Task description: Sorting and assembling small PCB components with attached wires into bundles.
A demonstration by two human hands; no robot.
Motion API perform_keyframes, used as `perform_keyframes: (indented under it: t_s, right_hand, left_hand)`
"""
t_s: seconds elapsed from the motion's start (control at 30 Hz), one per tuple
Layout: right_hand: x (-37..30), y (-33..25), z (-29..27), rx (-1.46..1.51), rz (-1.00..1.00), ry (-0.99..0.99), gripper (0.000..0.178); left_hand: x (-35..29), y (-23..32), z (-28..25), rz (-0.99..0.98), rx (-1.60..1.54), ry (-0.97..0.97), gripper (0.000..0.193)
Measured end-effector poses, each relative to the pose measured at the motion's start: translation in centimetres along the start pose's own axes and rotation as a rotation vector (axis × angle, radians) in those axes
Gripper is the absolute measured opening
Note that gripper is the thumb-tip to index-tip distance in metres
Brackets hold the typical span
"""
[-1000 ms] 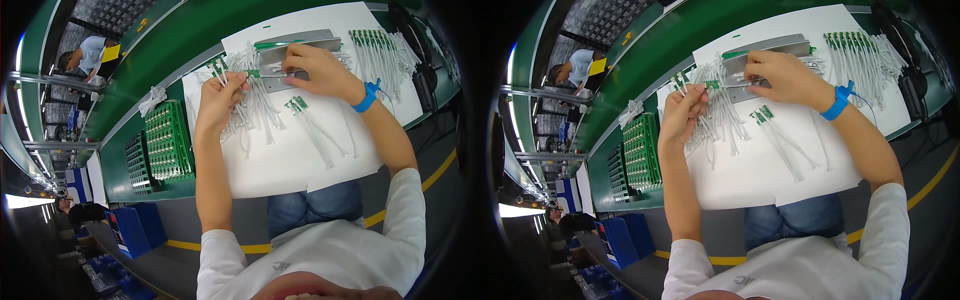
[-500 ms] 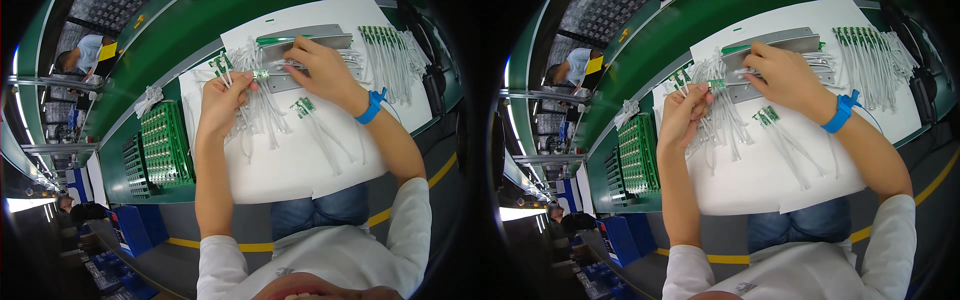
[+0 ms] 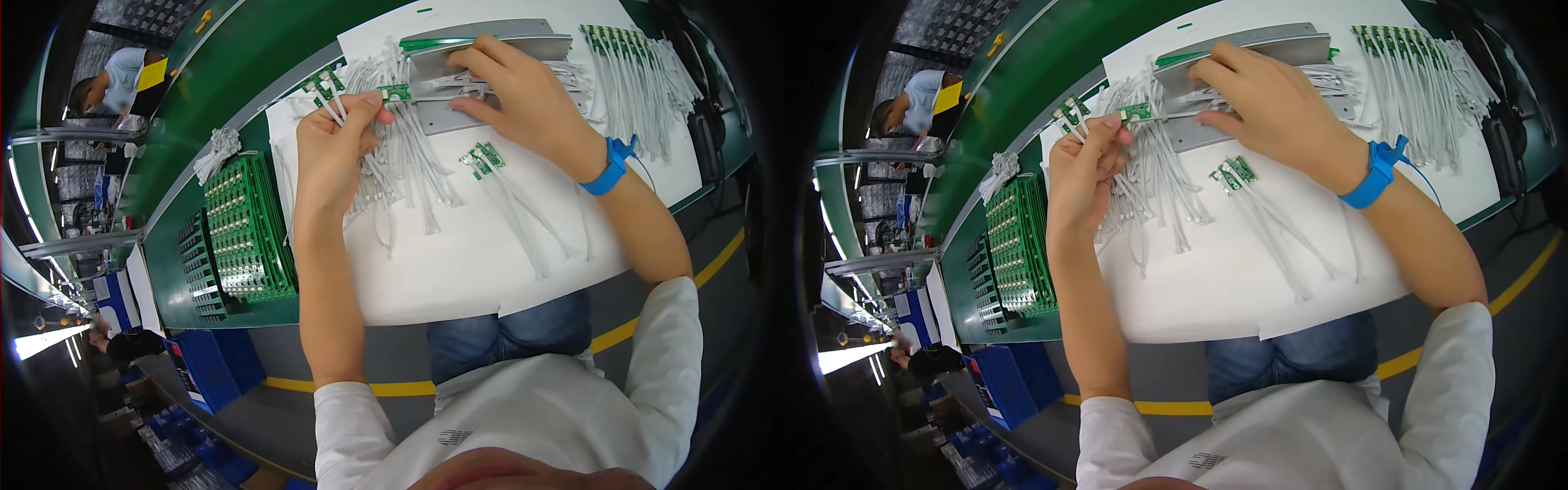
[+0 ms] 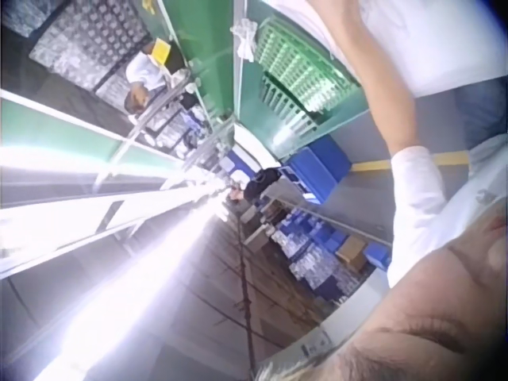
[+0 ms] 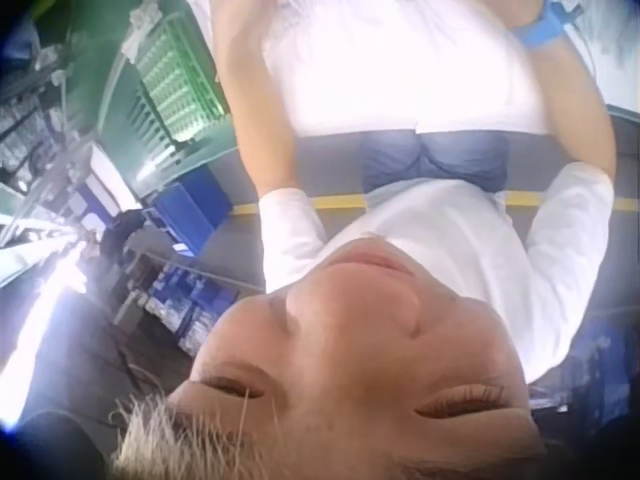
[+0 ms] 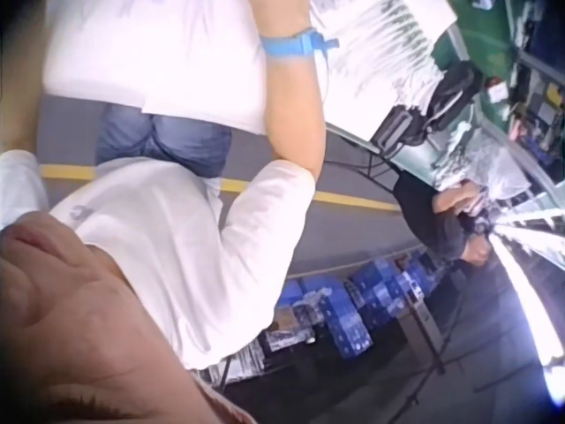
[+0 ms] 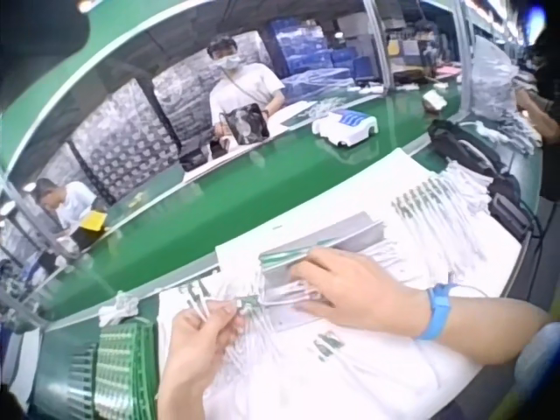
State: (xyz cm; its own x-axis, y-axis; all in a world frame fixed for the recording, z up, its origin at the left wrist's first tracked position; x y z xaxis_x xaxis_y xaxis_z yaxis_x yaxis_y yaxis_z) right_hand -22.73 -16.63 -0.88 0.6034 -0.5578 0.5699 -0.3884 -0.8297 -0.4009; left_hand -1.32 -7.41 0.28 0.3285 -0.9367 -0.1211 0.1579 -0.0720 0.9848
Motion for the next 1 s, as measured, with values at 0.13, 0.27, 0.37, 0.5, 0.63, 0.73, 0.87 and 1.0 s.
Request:
perform_keyframes:
  t_s: [0.13, 0.27, 0.37, 0.5, 0.63, 0.73, 0.87, 1.0]
  right_hand:
    - [-0.2, 0.6, -1.5, -0.085, -0.03, -0.034, 0.023]
    - [-0.7, 2.4, -3.0, -0.065, -0.053, -0.11, 0.019]
    - [-0.9, 2.6, -3.3, -0.011, -0.068, -0.139, 0.015]
    - [-1.1, 2.3, -2.8, -0.031, 0.0, -0.215, 0.01]
    - [-1.0, 2.3, -2.6, -0.136, -0.102, -0.079, 0.01]
    - [-0.3, 1.7, -2.5, -0.001, -0.099, -0.048, 0.01]
    - [-0.8, -0.7, -1.9, 0.613, 0.134, -0.058, 0.01]
    - [-0.9, -1.4, -0.6, 0.764, 0.273, -0.068, 0.013]
  left_hand:
    - [-0.1, 0.2, 0.0, 0.026, -0.013, -0.001, 0.016]
    - [-0.3, 0.5, 0.2, 0.007, -0.018, 0.009, 0.016]
    - [-0.5, 0.7, 0.1, 0.009, 0.0, 0.044, 0.016]
    - [-0.4, 0.4, 0.4, 0.009, -0.017, -0.002, 0.015]
    - [-0.3, 0.1, 0.5, 0.027, -0.016, -0.012, 0.015]
    - [-0.4, -0.2, 0.5, 0.036, 0.005, 0.01, 0.016]
    - [-0.9, -0.2, 2.0, 0.102, 0.071, 0.006, 0.018]
    - [-2.1, -0.1, 3.4, 0.136, 0.094, -0.003, 0.021]
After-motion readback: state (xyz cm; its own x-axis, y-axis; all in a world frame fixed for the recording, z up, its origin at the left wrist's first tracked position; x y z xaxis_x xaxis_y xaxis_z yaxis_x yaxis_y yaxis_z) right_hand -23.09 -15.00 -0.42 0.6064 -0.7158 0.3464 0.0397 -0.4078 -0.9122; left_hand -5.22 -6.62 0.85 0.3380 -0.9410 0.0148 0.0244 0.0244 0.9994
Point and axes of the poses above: each hand's wrist, its own x-axis towards the middle knuckle, its own z-axis out of the palm, y = z × x, the point moved 1 cm from there along x, towards the middle knuckle
